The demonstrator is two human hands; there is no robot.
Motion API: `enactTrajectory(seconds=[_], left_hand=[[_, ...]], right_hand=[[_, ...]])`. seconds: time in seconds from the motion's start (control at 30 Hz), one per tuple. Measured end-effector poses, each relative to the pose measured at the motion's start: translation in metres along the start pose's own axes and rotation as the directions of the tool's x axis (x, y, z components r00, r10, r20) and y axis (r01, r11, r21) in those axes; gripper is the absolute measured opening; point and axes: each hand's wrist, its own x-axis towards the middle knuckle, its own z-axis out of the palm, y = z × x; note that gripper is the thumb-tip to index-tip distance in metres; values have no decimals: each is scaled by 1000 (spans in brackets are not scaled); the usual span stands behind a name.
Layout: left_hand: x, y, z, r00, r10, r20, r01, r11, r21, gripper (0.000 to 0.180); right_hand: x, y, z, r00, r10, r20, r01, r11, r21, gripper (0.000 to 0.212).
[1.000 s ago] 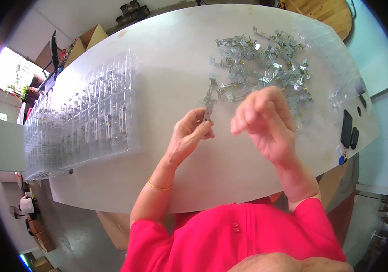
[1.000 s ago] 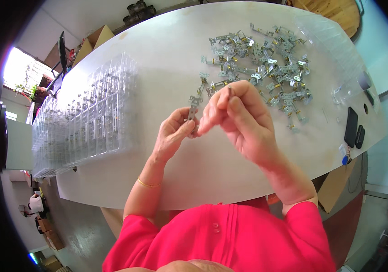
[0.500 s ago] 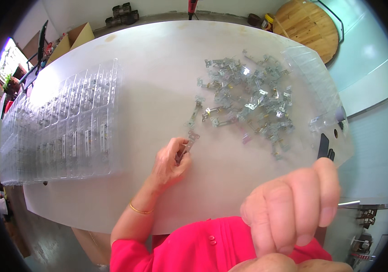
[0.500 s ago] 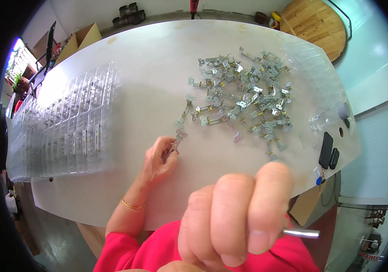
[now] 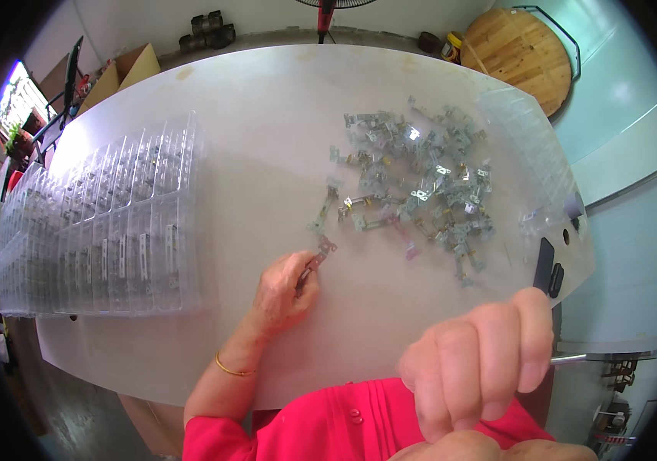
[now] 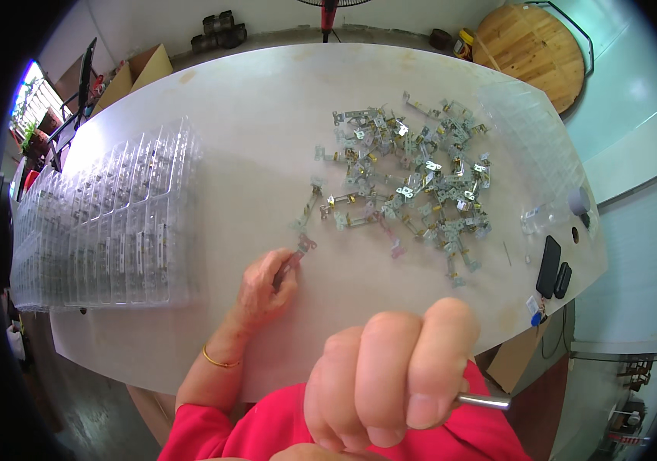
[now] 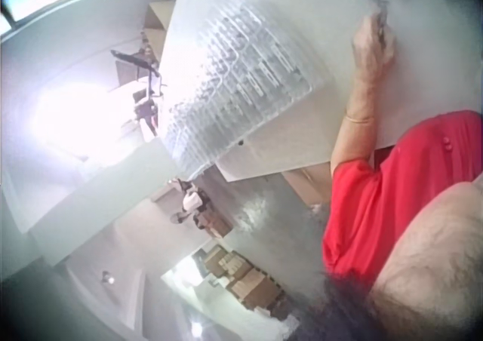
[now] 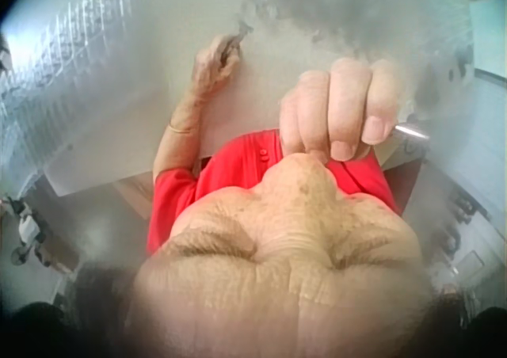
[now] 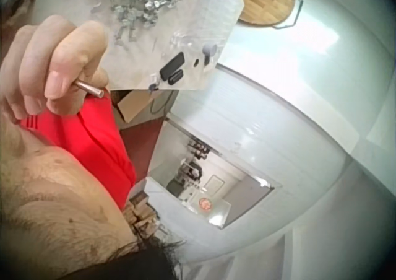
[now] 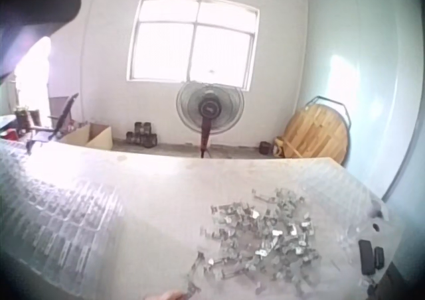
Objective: The person picks up a metal bracket and a pin from the table, inserts the pin into the bracket by hand, and places the assembled unit into a plastic tray, repeating the process.
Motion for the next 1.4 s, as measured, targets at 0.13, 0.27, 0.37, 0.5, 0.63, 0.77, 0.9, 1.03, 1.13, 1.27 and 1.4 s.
enactTrajectory(seconds=[0.13, 0.27, 0.37, 0.5, 0.63, 0.77, 0.9, 1.03, 1.13, 1.27, 1.4], left_hand=[[0, 6, -3, 999, -42, -4, 42, 998, 39, 32], [2, 3, -5, 999, 19, -27, -16, 995, 97, 29], [2, -1, -2, 996, 65, -55, -55, 985, 166, 26], [1, -2, -1, 996, 70, -48, -58, 975, 213, 27], [-1, 0, -1, 999, 16, -51, -5, 978, 210, 27], [2, 1, -1, 998, 24, -55, -9, 966, 258, 27], [4, -2, -2, 996, 67, -61, -48, 960, 275, 26], [-8, -8, -2, 998, -11, -63, 28, 963, 268, 21], [-12, -11, 0, 992, 1, -122, 29, 969, 244, 19], [2, 0, 10, 990, 37, -138, -8, 979, 203, 20], [-2, 6, 5, 983, 33, -183, -4, 987, 160, 22]], right_hand=[[1, -4, 7, 997, 34, -74, -38, 998, -49, 6], [3, -1, 3, 999, 35, -31, -34, 999, 6, 4], [-3, 3, 7, 998, -8, -62, 8, 1000, -11, 4], [-10, -9, 13, 991, 51, -123, -66, 991, -118, 4], [-8, -9, 11, 994, 51, -94, -63, 990, -130, 5], [-2, 4, 9, 998, 12, -59, -14, 1000, -21, 6], [-5, -11, 13, 987, 131, -91, -139, 986, -94, 7], [-4, -6, 0, 988, 152, 27, -150, 987, -61, 10], [2, -9, -7, 984, 143, 102, -140, 990, -32, 9], [5, -30, 1, 999, 50, 15, -44, 955, -294, 11], [2, -42, -1, 997, 7, -75, -34, 928, -371, 21]])
